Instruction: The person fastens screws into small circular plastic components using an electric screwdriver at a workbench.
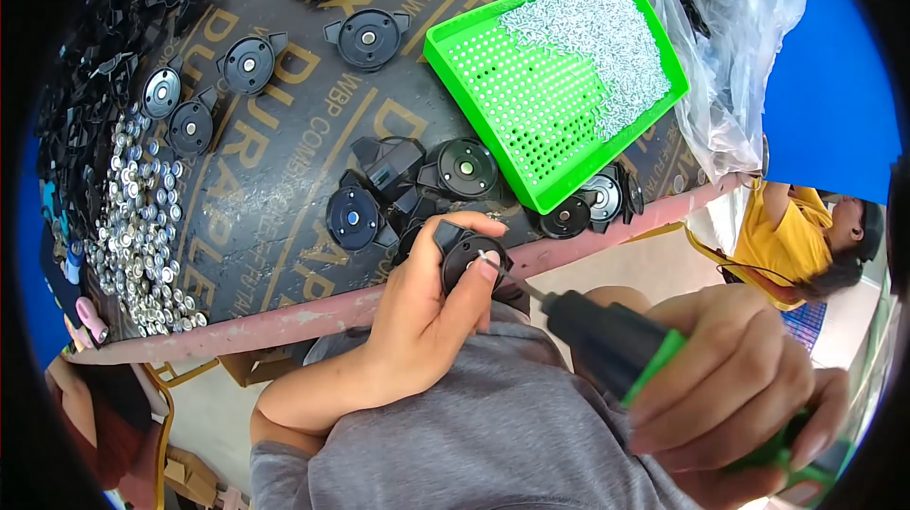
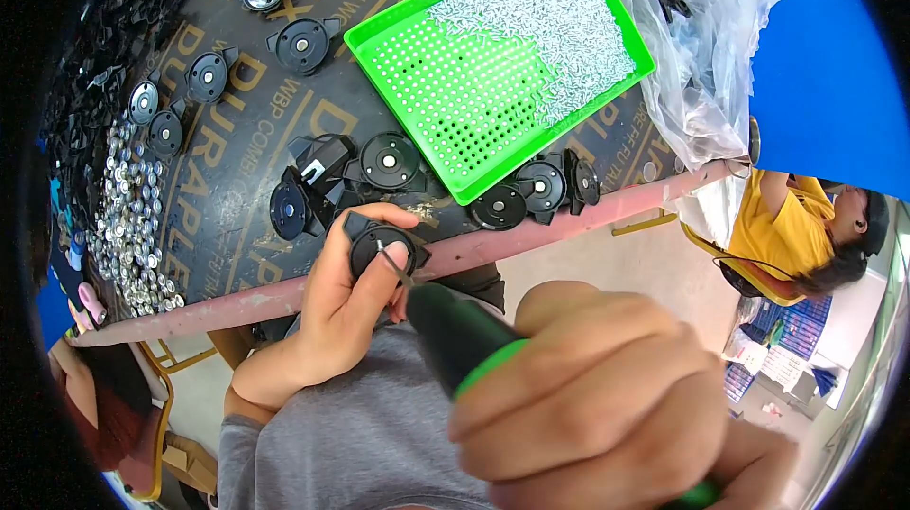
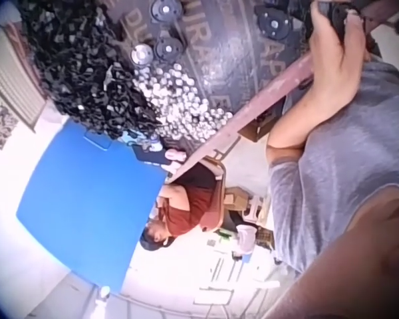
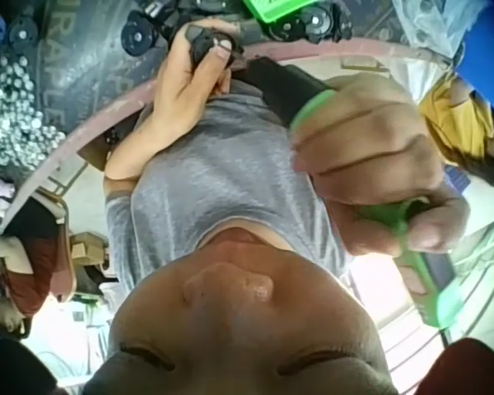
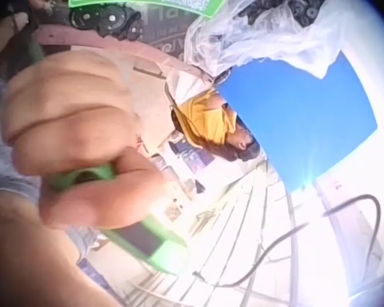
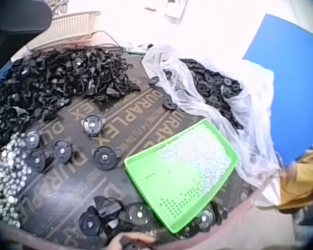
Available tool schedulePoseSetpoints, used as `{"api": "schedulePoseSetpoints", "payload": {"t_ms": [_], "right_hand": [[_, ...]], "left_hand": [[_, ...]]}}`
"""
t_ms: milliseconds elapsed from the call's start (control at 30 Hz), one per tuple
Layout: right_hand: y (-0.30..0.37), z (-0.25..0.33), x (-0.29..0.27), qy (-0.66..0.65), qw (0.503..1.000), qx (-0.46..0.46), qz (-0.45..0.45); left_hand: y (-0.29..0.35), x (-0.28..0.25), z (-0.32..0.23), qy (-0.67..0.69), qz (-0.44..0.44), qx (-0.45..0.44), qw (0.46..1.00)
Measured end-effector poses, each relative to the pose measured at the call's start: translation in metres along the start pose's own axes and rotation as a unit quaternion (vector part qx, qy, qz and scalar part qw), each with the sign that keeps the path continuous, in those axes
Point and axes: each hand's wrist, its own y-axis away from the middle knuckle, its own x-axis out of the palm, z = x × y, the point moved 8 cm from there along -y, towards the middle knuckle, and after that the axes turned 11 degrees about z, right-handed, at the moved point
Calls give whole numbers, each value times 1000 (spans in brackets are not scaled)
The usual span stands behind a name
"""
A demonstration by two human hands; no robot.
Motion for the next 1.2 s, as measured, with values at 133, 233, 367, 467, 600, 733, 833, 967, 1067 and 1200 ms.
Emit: {"api": "schedulePoseSetpoints", "payload": {"t_ms": [133, 233, 367, 467, 600, 733, 833, 967, 1067, 1200], "right_hand": [[-1, -12, 24, -52, 973, 50, 220], [-4, -19, 26, -42, 964, 98, 245], [-3, -24, 26, -43, 964, 125, 231], [-1, -15, 20, -10, 977, 125, 170], [2, -11, 8, 19, 990, 112, 82], [-4, -20, 20, -31, 973, 86, 210], [3, -19, 26, 14, 990, 68, 124], [12, -17, 16, 77, 995, 58, -29], [-19, -23, 31, -33, 940, 87, 329], [-13, -15, 12, -97, 985, -36, 136]], "left_hand": [[-1, 2, -1, -11, 2, -24, 1000], [0, 2, 0, -7, 7, -24, 1000], [1, -1, 2, -11, 0, -23, 1000], [-2, 4, -3, -22, 14, -17, 1000], [-1, 2, -3, -32, 14, -14, 999], [-1, 4, -4, -33, 25, -3, 999], [-4, 4, 0, -9, 32, -21, 999], [-1, 1, 5, 5, 34, -9, 999], [-3, 7, 0, -7, 73, -21, 997], [-1, 0, 0, -20, 28, -55, 998]]}}
